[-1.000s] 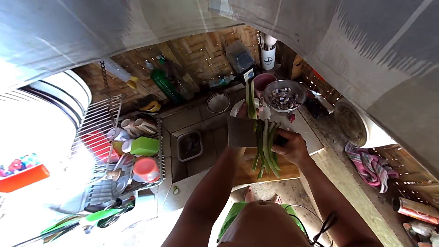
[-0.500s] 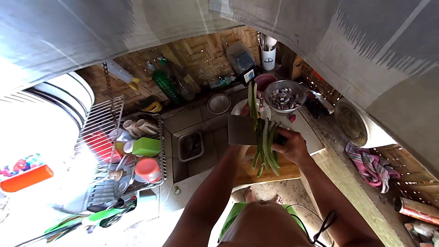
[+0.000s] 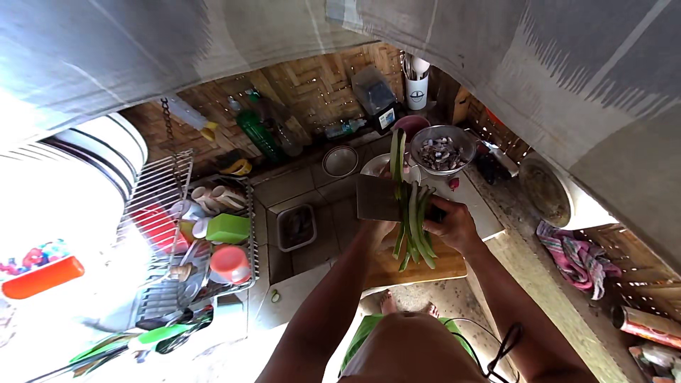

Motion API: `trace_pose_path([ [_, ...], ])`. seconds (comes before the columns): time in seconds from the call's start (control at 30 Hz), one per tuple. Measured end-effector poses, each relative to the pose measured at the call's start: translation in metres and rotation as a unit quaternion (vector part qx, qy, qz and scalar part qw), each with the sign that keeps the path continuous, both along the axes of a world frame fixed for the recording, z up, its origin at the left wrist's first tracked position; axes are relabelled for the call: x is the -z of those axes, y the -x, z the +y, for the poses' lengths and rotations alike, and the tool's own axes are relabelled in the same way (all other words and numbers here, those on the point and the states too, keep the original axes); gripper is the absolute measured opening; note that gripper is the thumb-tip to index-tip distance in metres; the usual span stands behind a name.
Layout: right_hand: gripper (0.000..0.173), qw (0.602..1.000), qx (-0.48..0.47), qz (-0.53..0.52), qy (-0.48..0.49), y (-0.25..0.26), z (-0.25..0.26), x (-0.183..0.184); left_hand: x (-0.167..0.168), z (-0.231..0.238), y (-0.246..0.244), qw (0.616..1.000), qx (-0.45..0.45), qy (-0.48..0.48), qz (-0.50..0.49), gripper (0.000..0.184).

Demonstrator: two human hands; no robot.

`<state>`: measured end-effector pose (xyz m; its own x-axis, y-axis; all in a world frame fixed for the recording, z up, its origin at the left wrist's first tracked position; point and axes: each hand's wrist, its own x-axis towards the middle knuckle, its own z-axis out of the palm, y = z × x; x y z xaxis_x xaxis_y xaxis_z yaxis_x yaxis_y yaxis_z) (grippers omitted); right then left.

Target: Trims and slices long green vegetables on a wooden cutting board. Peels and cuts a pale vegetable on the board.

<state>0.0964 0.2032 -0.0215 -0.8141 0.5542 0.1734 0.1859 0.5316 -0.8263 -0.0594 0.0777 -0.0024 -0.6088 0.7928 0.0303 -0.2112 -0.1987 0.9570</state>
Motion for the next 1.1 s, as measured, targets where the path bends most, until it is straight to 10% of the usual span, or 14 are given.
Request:
trace_pose_path([
  [0.47,0.061,1.000,-0.001,0.018,0.015,0.002,0.003,0.005,-0.001,-0.008,-0.012,0.991,-0.057,0.053,-0.110,0.022],
  [1.1,0.062,0.999,0.042,-0.002,-0.028,0.002,0.001,0.001,0.007,-0.020,-0.019,0.977,-0.094,0.184,0.047,0.017],
])
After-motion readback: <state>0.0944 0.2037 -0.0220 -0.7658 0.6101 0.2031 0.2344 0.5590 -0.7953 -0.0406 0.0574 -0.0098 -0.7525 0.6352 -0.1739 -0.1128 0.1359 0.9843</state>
